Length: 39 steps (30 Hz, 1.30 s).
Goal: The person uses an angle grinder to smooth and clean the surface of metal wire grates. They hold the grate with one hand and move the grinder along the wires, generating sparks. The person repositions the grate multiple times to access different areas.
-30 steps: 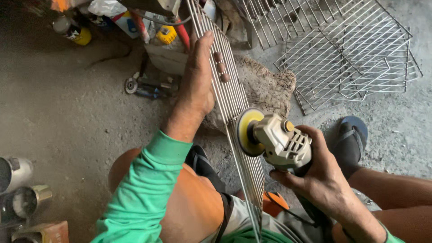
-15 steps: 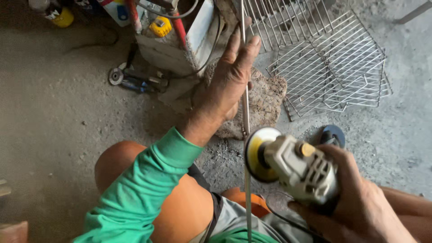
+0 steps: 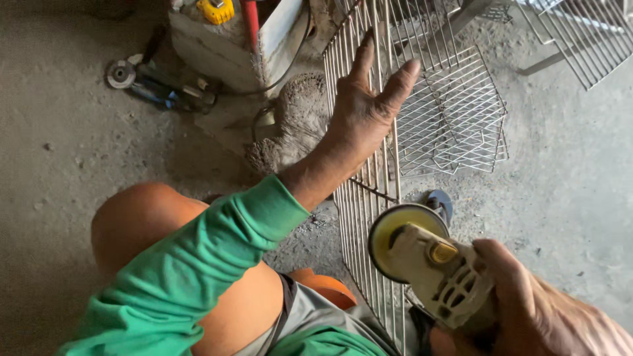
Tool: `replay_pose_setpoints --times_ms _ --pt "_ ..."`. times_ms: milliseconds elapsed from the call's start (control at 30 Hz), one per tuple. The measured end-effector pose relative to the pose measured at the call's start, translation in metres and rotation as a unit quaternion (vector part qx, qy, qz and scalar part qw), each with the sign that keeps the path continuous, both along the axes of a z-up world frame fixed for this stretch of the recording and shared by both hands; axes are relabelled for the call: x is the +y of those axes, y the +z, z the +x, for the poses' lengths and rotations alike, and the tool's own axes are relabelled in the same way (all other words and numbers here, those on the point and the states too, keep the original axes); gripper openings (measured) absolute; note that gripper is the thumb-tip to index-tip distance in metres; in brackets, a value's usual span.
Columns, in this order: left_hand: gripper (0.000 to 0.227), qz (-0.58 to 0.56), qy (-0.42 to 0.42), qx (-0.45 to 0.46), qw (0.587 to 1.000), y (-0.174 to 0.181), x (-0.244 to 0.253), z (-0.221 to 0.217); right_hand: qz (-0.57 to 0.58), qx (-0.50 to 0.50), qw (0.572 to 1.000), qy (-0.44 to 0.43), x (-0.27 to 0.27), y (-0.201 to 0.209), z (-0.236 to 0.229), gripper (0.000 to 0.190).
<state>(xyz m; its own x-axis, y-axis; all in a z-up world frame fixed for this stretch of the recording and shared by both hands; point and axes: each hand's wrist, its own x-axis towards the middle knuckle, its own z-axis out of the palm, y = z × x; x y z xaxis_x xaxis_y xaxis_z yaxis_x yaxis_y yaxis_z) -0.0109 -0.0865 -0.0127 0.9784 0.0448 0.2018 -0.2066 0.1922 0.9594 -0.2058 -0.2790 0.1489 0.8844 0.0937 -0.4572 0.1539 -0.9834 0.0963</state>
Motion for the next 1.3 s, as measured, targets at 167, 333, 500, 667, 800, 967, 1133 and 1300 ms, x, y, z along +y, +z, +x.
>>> replay_pose_setpoints --times_ms 167,333,500,667,800,967,1133,1300 --pt "0.118 0.016 0.033 0.003 0.999 0.002 -0.006 -0.003 -0.027 -0.078 0.996 0.041 -0.006 -0.003 0.001 0.1" --pt "0.117 0.015 0.044 0.006 0.999 0.005 0.001 -0.003 0.02 -0.085 0.993 0.074 0.004 -0.003 -0.004 0.095" --pt "0.118 0.025 0.037 0.01 0.999 0.0 0.005 -0.002 -0.02 -0.059 0.991 -0.12 0.018 0.001 0.007 0.105" --pt "0.112 0.0 -0.041 0.07 0.997 -0.005 0.027 -0.004 0.211 0.042 0.929 -0.301 0.019 -0.019 0.028 0.106" --pt "0.103 -0.082 -0.077 0.021 0.993 -0.004 0.05 -0.01 0.419 0.059 0.84 -0.34 0.027 -0.067 0.028 0.104" --pt "0.088 -0.056 -0.071 0.073 0.993 0.005 0.077 -0.017 0.453 0.042 0.832 -0.318 0.046 -0.1 0.029 0.097" --pt "0.079 -0.075 -0.074 0.108 0.989 0.017 0.097 -0.024 0.504 0.044 0.823 -0.259 0.058 -0.097 0.026 0.097" --pt "0.069 -0.05 -0.093 0.135 0.985 0.028 0.107 -0.031 0.483 0.05 0.842 -0.234 0.068 -0.093 0.028 0.094"
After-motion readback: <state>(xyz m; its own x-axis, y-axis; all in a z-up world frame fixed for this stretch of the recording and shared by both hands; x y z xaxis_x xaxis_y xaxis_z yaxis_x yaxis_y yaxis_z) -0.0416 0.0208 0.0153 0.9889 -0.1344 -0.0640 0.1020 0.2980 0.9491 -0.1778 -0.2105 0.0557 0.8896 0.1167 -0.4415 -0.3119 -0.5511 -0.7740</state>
